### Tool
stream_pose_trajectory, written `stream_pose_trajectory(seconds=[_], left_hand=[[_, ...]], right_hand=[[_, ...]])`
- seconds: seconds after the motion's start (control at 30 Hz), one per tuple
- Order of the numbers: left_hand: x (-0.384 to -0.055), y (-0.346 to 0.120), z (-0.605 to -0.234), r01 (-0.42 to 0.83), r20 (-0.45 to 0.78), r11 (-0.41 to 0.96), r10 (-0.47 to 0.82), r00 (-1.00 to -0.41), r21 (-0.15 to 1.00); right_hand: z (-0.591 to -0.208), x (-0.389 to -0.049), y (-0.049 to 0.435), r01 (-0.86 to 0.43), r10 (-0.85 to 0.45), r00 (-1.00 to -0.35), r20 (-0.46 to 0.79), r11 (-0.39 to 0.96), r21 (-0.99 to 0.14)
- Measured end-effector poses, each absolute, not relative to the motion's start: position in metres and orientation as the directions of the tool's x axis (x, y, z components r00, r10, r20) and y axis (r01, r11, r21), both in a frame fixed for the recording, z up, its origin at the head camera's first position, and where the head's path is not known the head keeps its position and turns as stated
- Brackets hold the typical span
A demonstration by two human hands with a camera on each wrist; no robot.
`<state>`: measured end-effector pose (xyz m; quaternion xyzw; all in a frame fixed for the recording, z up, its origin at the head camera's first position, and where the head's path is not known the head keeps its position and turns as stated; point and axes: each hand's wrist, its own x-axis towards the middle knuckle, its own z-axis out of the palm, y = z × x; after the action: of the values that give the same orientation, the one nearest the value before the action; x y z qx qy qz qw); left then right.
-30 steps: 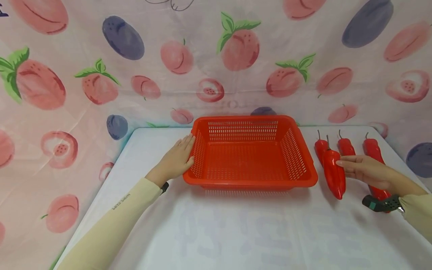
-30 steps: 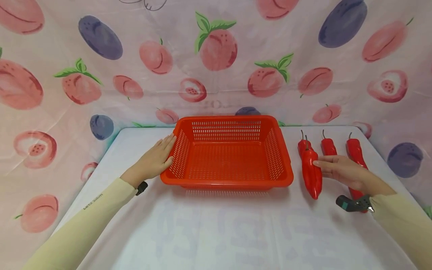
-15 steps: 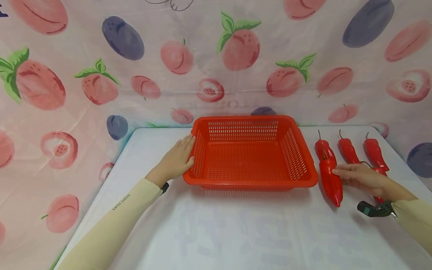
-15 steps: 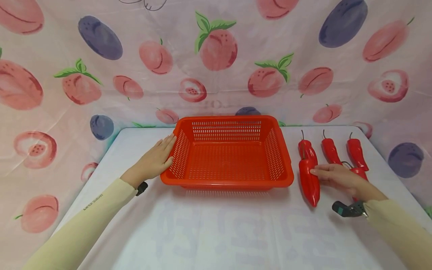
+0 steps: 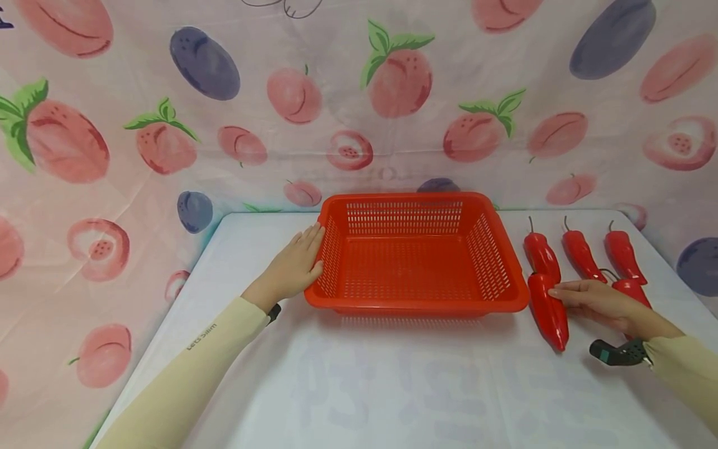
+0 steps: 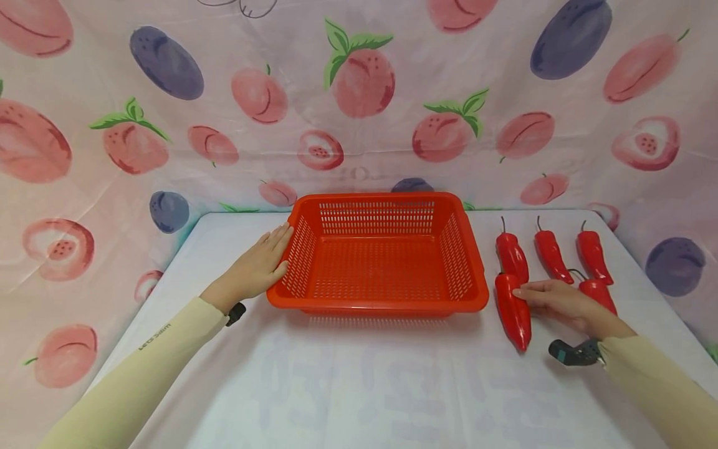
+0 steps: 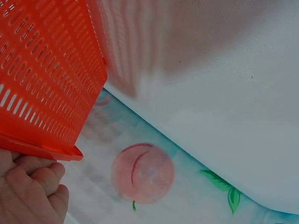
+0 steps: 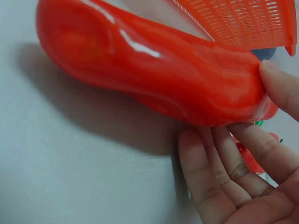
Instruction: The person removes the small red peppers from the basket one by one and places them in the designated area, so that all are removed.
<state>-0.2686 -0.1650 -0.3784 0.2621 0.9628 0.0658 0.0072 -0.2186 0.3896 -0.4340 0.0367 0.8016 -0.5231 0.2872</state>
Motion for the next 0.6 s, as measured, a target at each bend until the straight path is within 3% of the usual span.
stream_pose_trajectory(seconds=[0.6], left_hand=[[-0.267, -0.164, -0.377, 0.51, 0.031, 0.851, 0.511, -0.859, 0.127]], right_hand=[[-0.429, -0.216, 0.375, 0.263, -0.131, -0.874, -0.469, 0.683, -0.682]])
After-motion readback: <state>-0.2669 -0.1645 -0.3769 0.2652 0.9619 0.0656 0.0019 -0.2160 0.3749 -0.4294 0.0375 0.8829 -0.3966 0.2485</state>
